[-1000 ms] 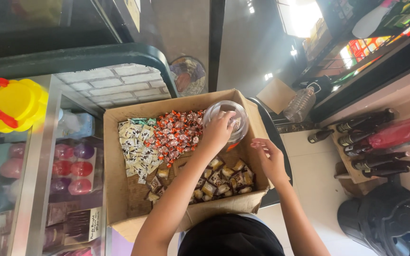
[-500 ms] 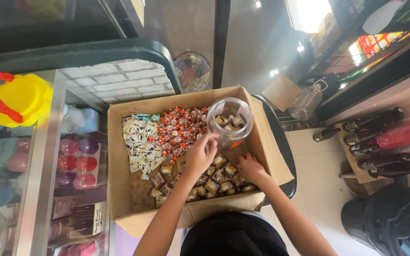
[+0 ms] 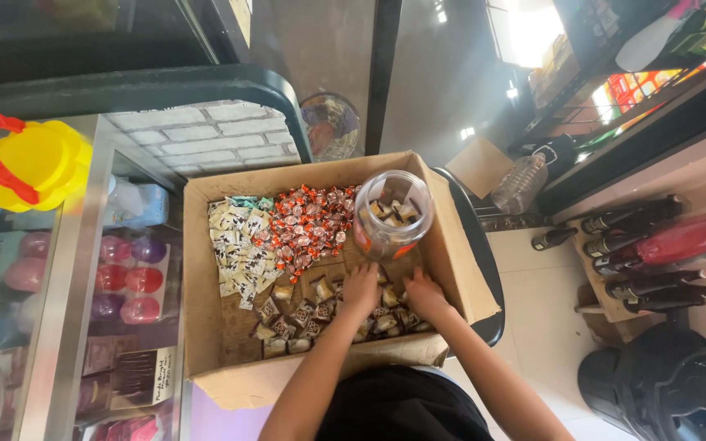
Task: Sorting and placing different types of wrapped candy into transparent jars on a store shelf.
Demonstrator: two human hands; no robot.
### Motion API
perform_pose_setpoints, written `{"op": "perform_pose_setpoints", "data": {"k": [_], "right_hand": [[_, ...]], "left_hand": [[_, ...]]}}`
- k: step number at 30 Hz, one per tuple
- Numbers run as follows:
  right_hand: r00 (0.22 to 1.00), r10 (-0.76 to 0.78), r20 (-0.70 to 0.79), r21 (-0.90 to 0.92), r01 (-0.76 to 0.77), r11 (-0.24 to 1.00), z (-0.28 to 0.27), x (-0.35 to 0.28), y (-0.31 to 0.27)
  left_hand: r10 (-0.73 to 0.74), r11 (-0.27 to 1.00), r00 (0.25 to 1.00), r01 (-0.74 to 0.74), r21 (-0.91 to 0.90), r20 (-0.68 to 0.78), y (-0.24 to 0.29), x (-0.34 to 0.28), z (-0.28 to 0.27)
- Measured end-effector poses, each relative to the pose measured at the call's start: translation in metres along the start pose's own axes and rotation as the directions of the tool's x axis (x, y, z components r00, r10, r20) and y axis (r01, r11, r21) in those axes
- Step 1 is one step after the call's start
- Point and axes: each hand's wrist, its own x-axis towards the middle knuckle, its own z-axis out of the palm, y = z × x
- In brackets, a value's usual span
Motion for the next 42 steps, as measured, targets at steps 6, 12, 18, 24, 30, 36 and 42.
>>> {"op": "perform_pose_setpoints", "data": {"k": [6, 12, 18, 24, 30, 36, 42], "right_hand": [[0.974, -0.092, -0.207, 0.167, 0.128, 0.978, -0.037, -0.029, -0.013], [0.963, -0.077, -0.258, 0.454, 0.192, 0.87, -0.073, -0.062, -0.036], [0.977, -0.024, -0.211, 0.871, 0.199, 0.449, -0.101, -0.084, -0.049], [0.91, 0.027, -0.414, 0.832, 0.366, 0.417, -0.097, -0.084, -0.025], [0.856, 0.151, -0.495, 0.864, 0.466, 0.19, -0.145, -0.087, -0.035], [0.706, 0.293, -0.645, 0.764, 0.594, 0.25, -0.181, -0.062, -0.033], [0.707, 0.225, -0.67, 0.737, 0.598, 0.315, -0.195, -0.022, -0.043]], "left_hand": [[-0.024, 0.991, 0.998, 0.031, 0.128, -0.055, 0.0, 0.001, 0.02], [-0.047, 0.996, 0.997, 0.051, 0.074, -0.057, -0.023, 0.002, 0.031], [-0.076, 0.988, 0.984, 0.052, -0.145, -0.16, -0.019, -0.011, -0.003], [-0.262, 0.778, 0.961, 0.157, -0.608, -0.087, -0.017, -0.023, -0.048], [-0.201, 0.275, 0.978, 0.008, -0.962, -0.049, -0.036, -0.049, -0.051], [-0.288, 0.168, 0.952, -0.054, -0.984, -0.102, -0.042, -0.077, -0.063], [-0.276, 0.14, 0.937, -0.182, -0.973, -0.215, -0.03, -0.078, -0.066]]}}
